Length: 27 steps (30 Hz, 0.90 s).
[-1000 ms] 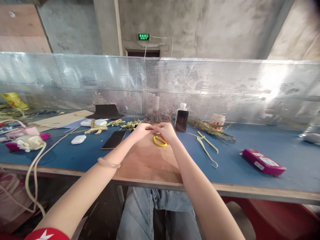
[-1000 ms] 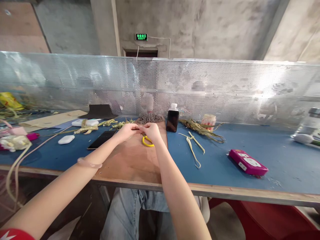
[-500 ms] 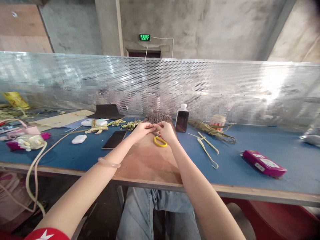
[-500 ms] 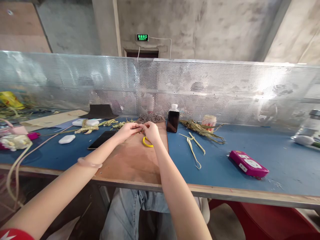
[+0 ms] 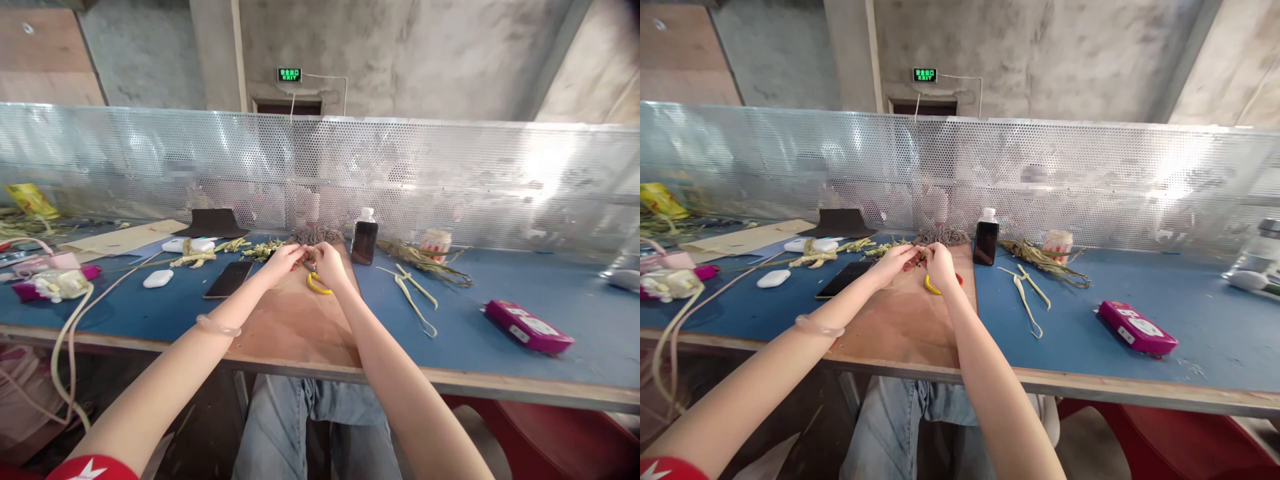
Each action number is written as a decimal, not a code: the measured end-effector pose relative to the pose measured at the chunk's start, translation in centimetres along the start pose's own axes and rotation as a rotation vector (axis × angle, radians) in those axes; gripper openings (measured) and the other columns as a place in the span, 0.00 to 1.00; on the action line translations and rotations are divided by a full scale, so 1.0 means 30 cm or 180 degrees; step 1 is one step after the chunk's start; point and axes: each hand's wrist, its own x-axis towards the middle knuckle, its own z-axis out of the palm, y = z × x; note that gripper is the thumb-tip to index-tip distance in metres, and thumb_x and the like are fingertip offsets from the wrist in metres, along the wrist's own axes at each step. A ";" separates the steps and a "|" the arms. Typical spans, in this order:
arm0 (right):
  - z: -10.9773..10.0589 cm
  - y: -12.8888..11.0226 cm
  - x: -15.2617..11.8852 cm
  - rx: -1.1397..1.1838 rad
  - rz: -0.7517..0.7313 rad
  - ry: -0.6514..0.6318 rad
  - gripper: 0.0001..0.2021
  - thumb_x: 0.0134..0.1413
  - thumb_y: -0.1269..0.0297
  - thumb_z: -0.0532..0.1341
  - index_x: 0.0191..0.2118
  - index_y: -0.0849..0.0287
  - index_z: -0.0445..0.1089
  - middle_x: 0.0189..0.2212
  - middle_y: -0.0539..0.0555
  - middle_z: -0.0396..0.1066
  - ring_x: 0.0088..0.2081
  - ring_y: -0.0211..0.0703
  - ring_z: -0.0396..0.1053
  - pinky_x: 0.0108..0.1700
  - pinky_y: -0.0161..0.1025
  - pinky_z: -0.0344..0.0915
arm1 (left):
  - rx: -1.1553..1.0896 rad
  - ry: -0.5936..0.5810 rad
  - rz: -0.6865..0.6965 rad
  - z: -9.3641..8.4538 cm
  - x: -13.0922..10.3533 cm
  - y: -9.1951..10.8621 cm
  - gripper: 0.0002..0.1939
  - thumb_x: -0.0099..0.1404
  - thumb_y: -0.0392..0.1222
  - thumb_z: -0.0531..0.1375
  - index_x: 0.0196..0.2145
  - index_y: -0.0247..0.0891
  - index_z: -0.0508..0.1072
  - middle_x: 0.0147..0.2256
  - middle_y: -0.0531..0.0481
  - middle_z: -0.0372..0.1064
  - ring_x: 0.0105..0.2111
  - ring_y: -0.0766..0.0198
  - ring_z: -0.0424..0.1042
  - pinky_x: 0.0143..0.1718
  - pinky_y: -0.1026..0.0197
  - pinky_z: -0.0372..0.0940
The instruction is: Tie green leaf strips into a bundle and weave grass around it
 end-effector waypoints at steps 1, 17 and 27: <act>-0.001 -0.006 -0.003 -0.0022 0.0015 0.0002 0.08 0.55 0.70 0.50 0.27 0.60 0.63 0.25 0.52 0.69 0.29 0.39 0.66 0.34 0.34 0.61 | 0.0013 0.0005 0.0009 0.001 -0.001 0.000 0.17 0.59 0.53 0.57 0.27 0.34 0.67 0.22 0.55 0.59 0.21 0.71 0.57 0.22 0.67 0.50; -0.013 -0.006 -0.006 -0.0056 0.0257 -0.0326 0.12 0.59 0.60 0.52 0.28 0.60 0.63 0.22 0.50 0.66 0.24 0.37 0.62 0.28 0.34 0.58 | 0.0262 0.0344 0.0525 0.020 0.000 0.013 0.11 0.58 0.45 0.59 0.33 0.35 0.66 0.29 0.49 0.71 0.31 0.63 0.72 0.36 0.60 0.66; -0.202 0.025 -0.159 -0.0126 0.0235 -0.0782 0.08 0.56 0.63 0.55 0.27 0.59 0.63 0.26 0.50 0.66 0.28 0.37 0.62 0.32 0.34 0.58 | 0.0741 -0.0319 0.0229 0.149 -0.106 0.059 0.09 0.62 0.47 0.56 0.37 0.39 0.64 0.34 0.48 0.72 0.36 0.60 0.74 0.36 0.59 0.66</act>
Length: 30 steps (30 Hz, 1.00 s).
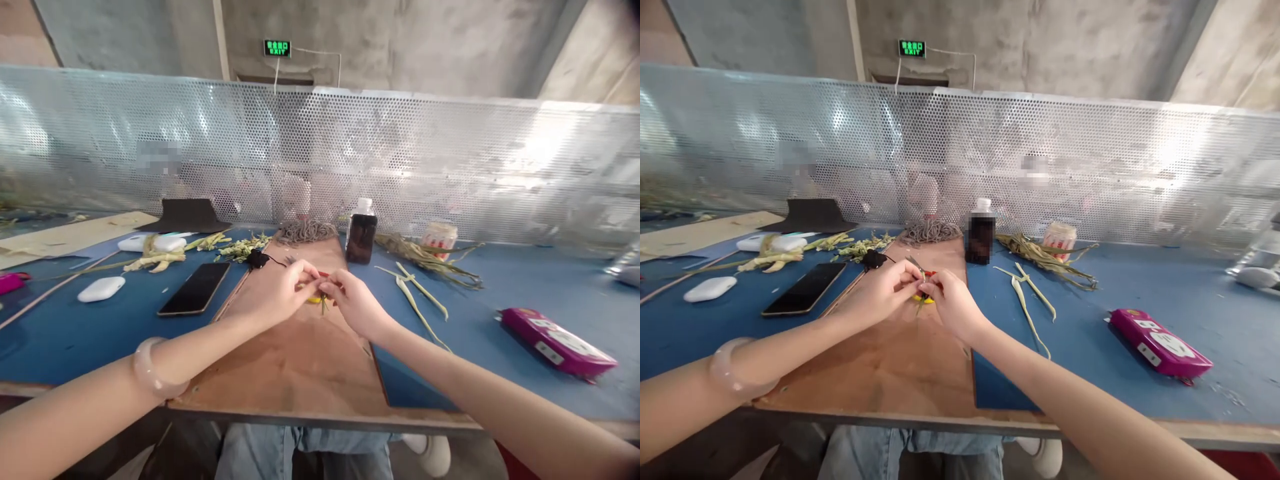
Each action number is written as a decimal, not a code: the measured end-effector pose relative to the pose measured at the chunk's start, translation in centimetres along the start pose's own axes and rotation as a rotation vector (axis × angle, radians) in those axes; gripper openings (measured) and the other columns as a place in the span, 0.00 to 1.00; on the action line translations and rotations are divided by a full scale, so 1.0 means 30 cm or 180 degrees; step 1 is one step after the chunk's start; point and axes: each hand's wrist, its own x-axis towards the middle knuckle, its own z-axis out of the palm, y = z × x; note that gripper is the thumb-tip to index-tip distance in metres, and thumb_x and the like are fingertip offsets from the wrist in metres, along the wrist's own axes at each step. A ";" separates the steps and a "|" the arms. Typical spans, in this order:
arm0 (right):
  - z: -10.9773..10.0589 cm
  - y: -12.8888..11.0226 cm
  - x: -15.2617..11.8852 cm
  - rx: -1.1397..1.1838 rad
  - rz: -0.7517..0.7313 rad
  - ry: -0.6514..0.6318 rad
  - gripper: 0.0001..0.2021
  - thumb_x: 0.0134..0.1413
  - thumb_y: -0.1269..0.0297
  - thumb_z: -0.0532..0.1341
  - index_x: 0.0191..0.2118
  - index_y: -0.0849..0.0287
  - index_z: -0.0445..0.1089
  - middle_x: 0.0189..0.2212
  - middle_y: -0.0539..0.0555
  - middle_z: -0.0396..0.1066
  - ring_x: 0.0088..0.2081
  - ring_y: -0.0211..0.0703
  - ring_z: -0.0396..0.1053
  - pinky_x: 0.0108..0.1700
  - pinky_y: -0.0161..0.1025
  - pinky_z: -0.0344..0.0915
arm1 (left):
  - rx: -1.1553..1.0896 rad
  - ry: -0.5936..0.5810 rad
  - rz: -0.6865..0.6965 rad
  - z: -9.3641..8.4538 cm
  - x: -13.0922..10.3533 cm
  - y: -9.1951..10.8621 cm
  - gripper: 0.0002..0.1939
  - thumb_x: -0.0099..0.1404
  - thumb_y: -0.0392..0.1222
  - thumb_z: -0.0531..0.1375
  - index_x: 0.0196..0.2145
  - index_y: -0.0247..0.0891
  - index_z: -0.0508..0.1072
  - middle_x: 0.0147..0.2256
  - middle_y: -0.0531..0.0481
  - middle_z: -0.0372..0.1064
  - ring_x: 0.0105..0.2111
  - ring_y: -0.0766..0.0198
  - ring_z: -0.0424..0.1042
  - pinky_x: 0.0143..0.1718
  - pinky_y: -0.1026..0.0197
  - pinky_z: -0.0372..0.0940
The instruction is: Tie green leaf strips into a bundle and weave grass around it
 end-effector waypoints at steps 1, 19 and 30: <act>-0.002 0.012 -0.017 0.0051 0.0054 -0.0010 0.08 0.56 0.64 0.55 0.27 0.59 0.63 0.26 0.50 0.66 0.29 0.37 0.62 0.33 0.34 0.59 | -0.0111 -0.0134 -0.0160 0.015 -0.008 0.005 0.09 0.62 0.46 0.57 0.36 0.39 0.63 0.33 0.49 0.73 0.35 0.60 0.74 0.36 0.59 0.65; -0.006 0.089 -0.063 0.1093 0.1357 -0.0499 0.15 0.57 0.51 0.55 0.28 0.58 0.63 0.21 0.48 0.60 0.23 0.35 0.57 0.24 0.31 0.56 | -0.0766 -0.0488 -0.1054 0.078 -0.014 -0.040 0.06 0.63 0.44 0.56 0.36 0.42 0.67 0.33 0.53 0.75 0.35 0.63 0.74 0.39 0.61 0.67; -0.005 0.092 -0.054 0.1011 0.1393 -0.0276 0.16 0.55 0.50 0.55 0.27 0.57 0.64 0.20 0.48 0.61 0.22 0.35 0.57 0.22 0.31 0.56 | -0.0739 -0.0579 -0.1085 0.077 -0.009 -0.037 0.07 0.62 0.43 0.57 0.37 0.43 0.73 0.36 0.54 0.76 0.37 0.63 0.75 0.40 0.63 0.68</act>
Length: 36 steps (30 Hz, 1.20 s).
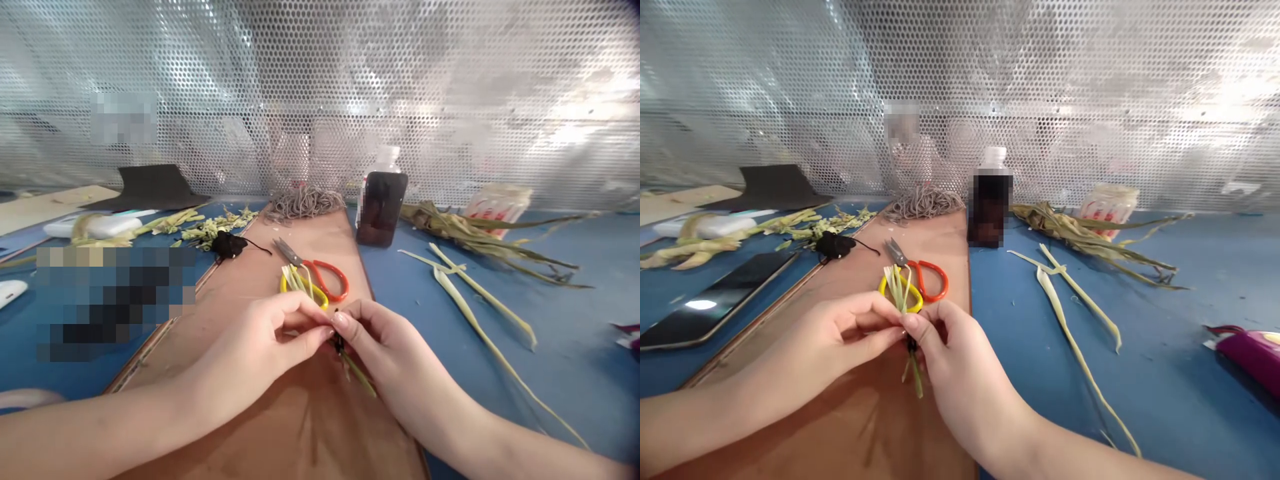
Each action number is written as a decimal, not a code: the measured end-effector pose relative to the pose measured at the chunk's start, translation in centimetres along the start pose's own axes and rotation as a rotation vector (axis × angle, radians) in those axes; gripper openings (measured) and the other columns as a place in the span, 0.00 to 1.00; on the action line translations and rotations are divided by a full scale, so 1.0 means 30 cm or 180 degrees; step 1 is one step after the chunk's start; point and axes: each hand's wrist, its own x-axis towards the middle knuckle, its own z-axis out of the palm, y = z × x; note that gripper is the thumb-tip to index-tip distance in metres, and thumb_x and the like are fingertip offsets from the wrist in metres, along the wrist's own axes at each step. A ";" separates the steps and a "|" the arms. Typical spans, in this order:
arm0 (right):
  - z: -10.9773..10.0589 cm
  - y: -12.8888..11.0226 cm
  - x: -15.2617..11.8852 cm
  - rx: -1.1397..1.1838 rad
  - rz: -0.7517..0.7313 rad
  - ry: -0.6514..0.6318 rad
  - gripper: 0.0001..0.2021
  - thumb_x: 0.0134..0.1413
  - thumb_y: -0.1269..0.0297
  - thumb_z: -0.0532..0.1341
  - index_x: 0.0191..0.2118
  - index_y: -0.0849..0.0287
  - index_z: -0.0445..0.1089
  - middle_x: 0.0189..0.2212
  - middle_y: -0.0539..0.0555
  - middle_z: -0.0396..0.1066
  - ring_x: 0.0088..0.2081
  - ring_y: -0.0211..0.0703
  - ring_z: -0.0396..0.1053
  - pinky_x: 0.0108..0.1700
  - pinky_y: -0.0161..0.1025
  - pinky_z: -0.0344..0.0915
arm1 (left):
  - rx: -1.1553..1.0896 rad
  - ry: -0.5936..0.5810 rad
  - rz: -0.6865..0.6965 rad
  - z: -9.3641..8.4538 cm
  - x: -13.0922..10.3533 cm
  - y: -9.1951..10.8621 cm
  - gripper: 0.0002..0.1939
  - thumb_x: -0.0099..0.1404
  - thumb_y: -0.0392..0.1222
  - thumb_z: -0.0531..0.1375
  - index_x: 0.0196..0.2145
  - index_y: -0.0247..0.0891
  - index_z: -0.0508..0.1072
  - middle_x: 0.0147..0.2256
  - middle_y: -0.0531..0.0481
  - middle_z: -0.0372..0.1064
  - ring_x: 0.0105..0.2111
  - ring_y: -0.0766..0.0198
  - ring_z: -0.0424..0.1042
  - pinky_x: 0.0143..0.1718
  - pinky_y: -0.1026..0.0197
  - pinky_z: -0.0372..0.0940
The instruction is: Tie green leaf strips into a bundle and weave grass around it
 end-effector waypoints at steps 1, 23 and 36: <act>0.000 -0.001 0.000 0.0003 0.0012 -0.0004 0.16 0.55 0.50 0.55 0.27 0.57 0.64 0.20 0.48 0.61 0.21 0.35 0.57 0.22 0.31 0.55 | -0.0018 0.0008 -0.0012 0.000 0.002 0.001 0.06 0.62 0.43 0.58 0.37 0.43 0.73 0.36 0.54 0.76 0.37 0.63 0.75 0.40 0.63 0.69; -0.003 -0.005 -0.004 -0.0120 0.0101 0.0104 0.16 0.57 0.51 0.55 0.27 0.57 0.64 0.19 0.47 0.60 0.20 0.34 0.56 0.21 0.31 0.54 | 0.0456 0.0086 -0.0089 0.004 0.006 -0.003 0.10 0.60 0.45 0.59 0.38 0.45 0.77 0.36 0.55 0.77 0.36 0.60 0.75 0.39 0.61 0.70; 0.001 -0.007 0.006 -0.0067 0.0086 0.0106 0.14 0.56 0.54 0.57 0.26 0.57 0.63 0.18 0.46 0.63 0.19 0.33 0.58 0.21 0.31 0.55 | 0.0240 -0.0068 -0.0165 0.008 0.008 -0.010 0.09 0.61 0.42 0.57 0.39 0.44 0.74 0.35 0.54 0.76 0.36 0.62 0.75 0.38 0.63 0.69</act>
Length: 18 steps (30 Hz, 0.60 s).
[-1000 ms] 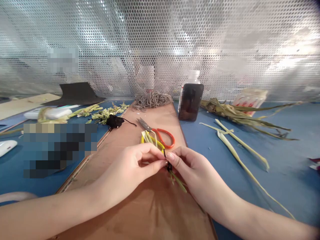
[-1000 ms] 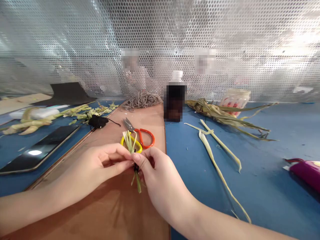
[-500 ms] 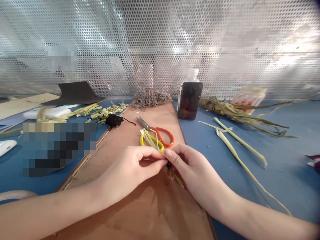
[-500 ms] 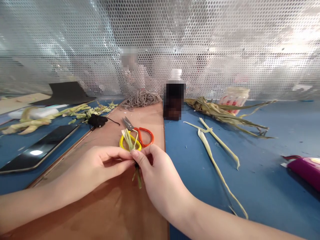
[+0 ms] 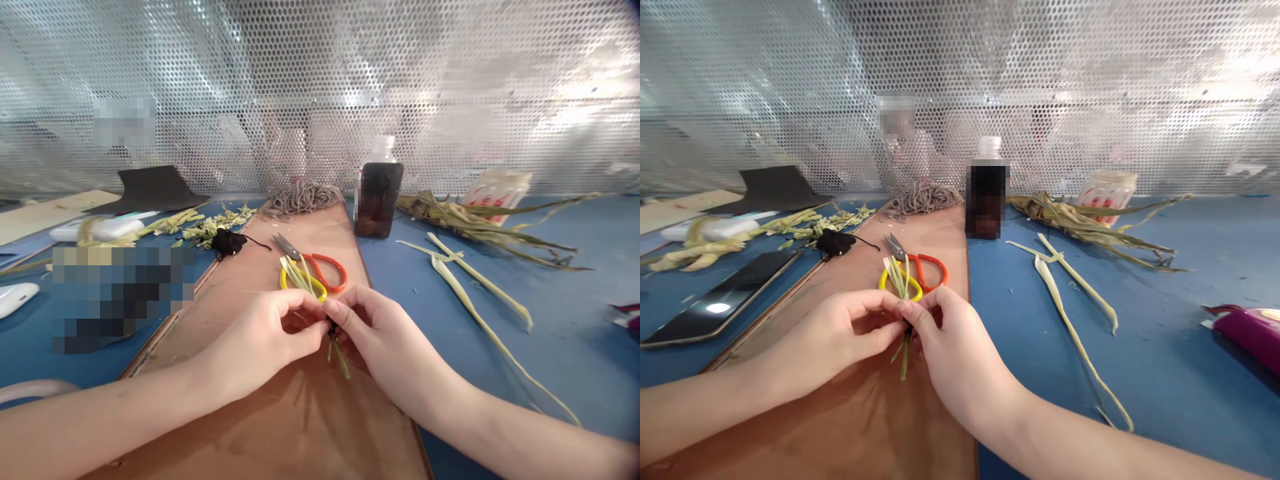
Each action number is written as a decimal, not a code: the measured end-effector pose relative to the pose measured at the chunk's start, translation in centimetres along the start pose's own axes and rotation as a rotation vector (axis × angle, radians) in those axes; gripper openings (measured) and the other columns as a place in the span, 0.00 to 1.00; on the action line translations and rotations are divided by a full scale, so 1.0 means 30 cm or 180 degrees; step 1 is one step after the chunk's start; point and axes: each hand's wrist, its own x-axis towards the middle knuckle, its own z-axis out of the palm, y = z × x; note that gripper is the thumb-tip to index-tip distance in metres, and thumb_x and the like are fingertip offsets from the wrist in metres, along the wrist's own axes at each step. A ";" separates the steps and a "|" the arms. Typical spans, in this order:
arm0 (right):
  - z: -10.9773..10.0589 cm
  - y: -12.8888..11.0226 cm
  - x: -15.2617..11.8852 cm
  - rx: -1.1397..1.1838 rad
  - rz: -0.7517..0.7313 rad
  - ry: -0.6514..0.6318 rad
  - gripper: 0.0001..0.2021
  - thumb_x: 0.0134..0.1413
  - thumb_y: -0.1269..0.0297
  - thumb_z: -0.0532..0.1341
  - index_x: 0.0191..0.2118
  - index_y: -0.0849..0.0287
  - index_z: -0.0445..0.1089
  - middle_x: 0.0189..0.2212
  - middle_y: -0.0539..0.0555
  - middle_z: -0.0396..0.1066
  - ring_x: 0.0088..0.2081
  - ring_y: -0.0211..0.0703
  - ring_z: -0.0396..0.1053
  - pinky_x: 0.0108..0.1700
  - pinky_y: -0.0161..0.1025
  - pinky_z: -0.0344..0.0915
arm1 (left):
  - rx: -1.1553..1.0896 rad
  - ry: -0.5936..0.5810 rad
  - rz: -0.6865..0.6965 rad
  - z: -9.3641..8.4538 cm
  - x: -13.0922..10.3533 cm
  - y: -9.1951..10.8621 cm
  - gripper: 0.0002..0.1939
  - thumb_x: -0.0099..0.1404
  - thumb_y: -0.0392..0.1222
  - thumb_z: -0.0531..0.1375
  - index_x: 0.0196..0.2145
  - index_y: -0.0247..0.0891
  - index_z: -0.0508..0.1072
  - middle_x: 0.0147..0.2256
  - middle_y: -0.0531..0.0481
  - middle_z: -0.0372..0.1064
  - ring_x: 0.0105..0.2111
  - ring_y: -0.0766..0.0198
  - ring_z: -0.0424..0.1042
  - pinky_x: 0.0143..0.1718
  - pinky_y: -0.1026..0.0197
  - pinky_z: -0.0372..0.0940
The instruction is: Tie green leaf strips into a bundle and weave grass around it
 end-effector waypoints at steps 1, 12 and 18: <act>0.000 0.000 0.000 -0.0040 -0.0025 0.0011 0.13 0.56 0.55 0.56 0.25 0.57 0.63 0.19 0.47 0.64 0.20 0.34 0.59 0.21 0.31 0.56 | -0.0025 -0.0020 -0.0008 0.000 0.000 -0.001 0.08 0.61 0.42 0.57 0.38 0.44 0.74 0.35 0.54 0.76 0.36 0.62 0.75 0.38 0.63 0.69; -0.009 0.002 -0.011 0.0210 -0.0086 -0.0245 0.16 0.59 0.52 0.50 0.28 0.57 0.64 0.25 0.51 0.68 0.28 0.39 0.66 0.30 0.35 0.63 | 0.0045 0.0013 -0.0175 -0.010 0.001 0.005 0.05 0.60 0.41 0.58 0.32 0.41 0.74 0.32 0.53 0.76 0.34 0.62 0.75 0.36 0.63 0.69; -0.021 -0.010 -0.035 -0.0145 -0.0230 -0.0327 0.07 0.55 0.63 0.55 0.35 0.57 0.68 0.28 0.51 0.71 0.30 0.39 0.68 0.32 0.35 0.65 | 0.0085 0.0002 -0.0357 -0.013 -0.006 0.011 0.09 0.59 0.43 0.58 0.36 0.39 0.74 0.34 0.51 0.76 0.36 0.59 0.74 0.36 0.61 0.68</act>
